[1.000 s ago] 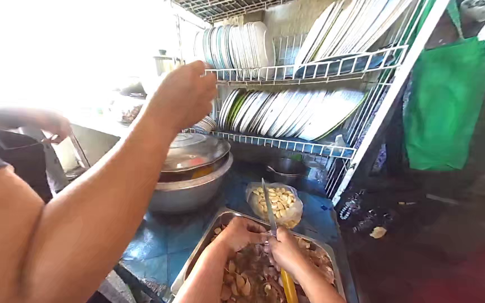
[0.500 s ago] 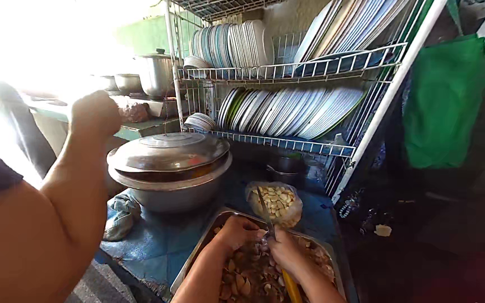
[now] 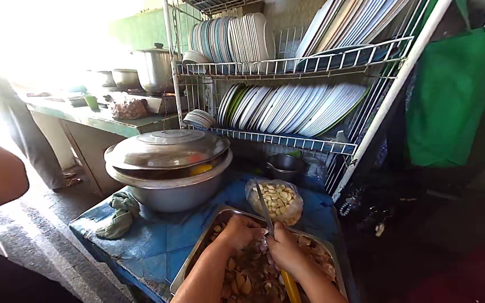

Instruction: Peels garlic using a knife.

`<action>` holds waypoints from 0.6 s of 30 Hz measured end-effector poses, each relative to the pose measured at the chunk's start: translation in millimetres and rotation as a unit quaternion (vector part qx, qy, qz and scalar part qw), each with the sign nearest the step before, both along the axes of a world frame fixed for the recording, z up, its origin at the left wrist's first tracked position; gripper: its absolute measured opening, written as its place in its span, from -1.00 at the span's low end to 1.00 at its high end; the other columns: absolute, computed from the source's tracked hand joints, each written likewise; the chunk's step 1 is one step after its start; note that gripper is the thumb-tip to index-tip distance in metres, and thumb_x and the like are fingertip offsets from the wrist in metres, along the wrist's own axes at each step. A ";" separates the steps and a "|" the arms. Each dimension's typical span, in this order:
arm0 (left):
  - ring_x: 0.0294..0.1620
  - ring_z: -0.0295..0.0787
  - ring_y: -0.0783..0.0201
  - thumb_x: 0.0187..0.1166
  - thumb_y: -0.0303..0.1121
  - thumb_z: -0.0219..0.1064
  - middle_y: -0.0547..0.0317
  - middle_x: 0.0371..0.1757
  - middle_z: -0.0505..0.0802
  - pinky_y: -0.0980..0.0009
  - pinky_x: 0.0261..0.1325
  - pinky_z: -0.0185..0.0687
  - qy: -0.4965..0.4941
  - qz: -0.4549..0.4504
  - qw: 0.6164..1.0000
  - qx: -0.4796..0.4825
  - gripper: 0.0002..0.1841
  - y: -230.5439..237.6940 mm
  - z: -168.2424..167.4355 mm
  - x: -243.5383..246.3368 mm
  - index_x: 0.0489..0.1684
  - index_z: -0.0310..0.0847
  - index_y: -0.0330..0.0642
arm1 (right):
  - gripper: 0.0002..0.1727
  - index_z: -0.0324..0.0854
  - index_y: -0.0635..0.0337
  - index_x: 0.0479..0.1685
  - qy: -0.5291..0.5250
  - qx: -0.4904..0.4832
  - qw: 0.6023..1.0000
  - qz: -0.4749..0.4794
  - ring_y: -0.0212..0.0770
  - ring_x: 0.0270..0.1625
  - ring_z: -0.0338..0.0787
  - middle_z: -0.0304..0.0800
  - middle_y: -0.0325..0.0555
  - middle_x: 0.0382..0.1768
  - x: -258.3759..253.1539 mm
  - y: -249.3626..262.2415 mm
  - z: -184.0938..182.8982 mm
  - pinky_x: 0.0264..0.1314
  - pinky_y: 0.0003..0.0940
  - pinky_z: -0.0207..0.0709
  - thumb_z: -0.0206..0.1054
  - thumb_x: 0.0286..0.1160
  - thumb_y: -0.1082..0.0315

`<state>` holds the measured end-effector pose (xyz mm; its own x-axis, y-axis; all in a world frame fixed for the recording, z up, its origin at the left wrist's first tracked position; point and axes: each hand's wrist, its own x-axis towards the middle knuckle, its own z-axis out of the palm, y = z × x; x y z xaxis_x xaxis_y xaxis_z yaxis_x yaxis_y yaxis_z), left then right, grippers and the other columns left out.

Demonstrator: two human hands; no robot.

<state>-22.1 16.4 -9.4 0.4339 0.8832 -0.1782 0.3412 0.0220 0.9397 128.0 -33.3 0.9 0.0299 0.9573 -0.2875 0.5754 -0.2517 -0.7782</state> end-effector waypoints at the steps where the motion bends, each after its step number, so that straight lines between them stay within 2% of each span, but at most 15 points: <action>1: -0.35 0.61 0.51 0.63 -0.32 0.41 0.21 -0.25 0.81 0.52 -0.20 0.52 0.007 -0.012 1.000 0.008 -0.80 0.1 -0.1 -0.1 -0.05 0.77 -0.30 | -0.67 0.20 0.26 0.43 -0.005 0.000 1.000 -0.001 -0.23 -0.46 0.72 0.65 -0.01 -0.21 -0.3 0.3 -0.9 -0.37 -0.30 0.66 -0.01 0.82 0.37; 3: -0.22 0.67 0.46 0.68 -0.32 0.35 0.14 -0.17 0.83 0.46 -0.02 0.59 0.036 -0.043 0.998 0.035 -0.77 -0.1 0.7 0.0 0.01 0.76 -0.33 | -0.68 0.20 0.28 0.42 -0.021 -0.006 1.000 -0.002 -0.21 -0.45 0.73 0.64 0.00 -0.22 -1.3 0.5 -0.9 -0.33 -0.28 0.67 -0.02 0.83 0.37; 6: -0.16 0.67 0.36 0.75 -0.34 0.24 0.04 -0.12 0.81 0.36 0.06 0.57 0.081 -0.069 0.992 0.070 -0.74 -1.6 2.2 2.1 0.05 0.75 -0.36 | -0.70 0.21 0.30 0.40 -0.044 -0.015 0.999 0.002 -0.19 -0.43 0.73 0.63 0.01 -0.22 -2.5 0.2 0.6 -0.30 -0.26 0.68 -0.05 0.85 0.36; 11: -0.14 0.65 0.31 0.80 -0.34 0.16 0.00 -0.09 0.78 0.33 0.08 0.55 0.106 -0.096 0.987 0.074 -0.72 -2.1 5.4 1.0 0.11 0.70 -0.38 | -0.70 0.26 0.33 0.38 -0.066 -0.012 0.998 0.011 -0.16 -0.37 0.76 0.65 0.02 -0.20 -4.3 -0.4 0.5 -0.22 -0.22 0.69 -0.04 0.83 0.37; 15: -0.13 0.65 0.34 0.81 -0.36 0.13 0.01 -0.06 0.78 0.37 0.08 0.57 0.095 -0.126 0.985 0.076 -0.72 -2.1 7.7 -1.9 0.17 0.67 -0.38 | -0.73 0.30 0.31 0.31 -0.041 0.000 0.999 0.011 -0.18 -0.42 0.73 0.63 -0.02 -0.27 -3.1 0.3 -2.3 -0.26 -0.23 0.68 0.00 0.84 0.34; 18: -0.20 0.61 0.38 0.79 -0.39 0.15 0.06 -0.11 0.76 0.40 -0.01 0.54 0.082 -0.145 0.982 0.087 -0.74 0.1 6.5 -6.7 0.14 0.68 -0.37 | -0.74 0.32 0.29 0.28 -0.016 0.001 1.000 0.013 -0.22 -0.48 0.69 0.61 -0.06 -0.32 -2.4 -0.2 -2.8 -0.33 -0.28 0.65 0.02 0.85 0.31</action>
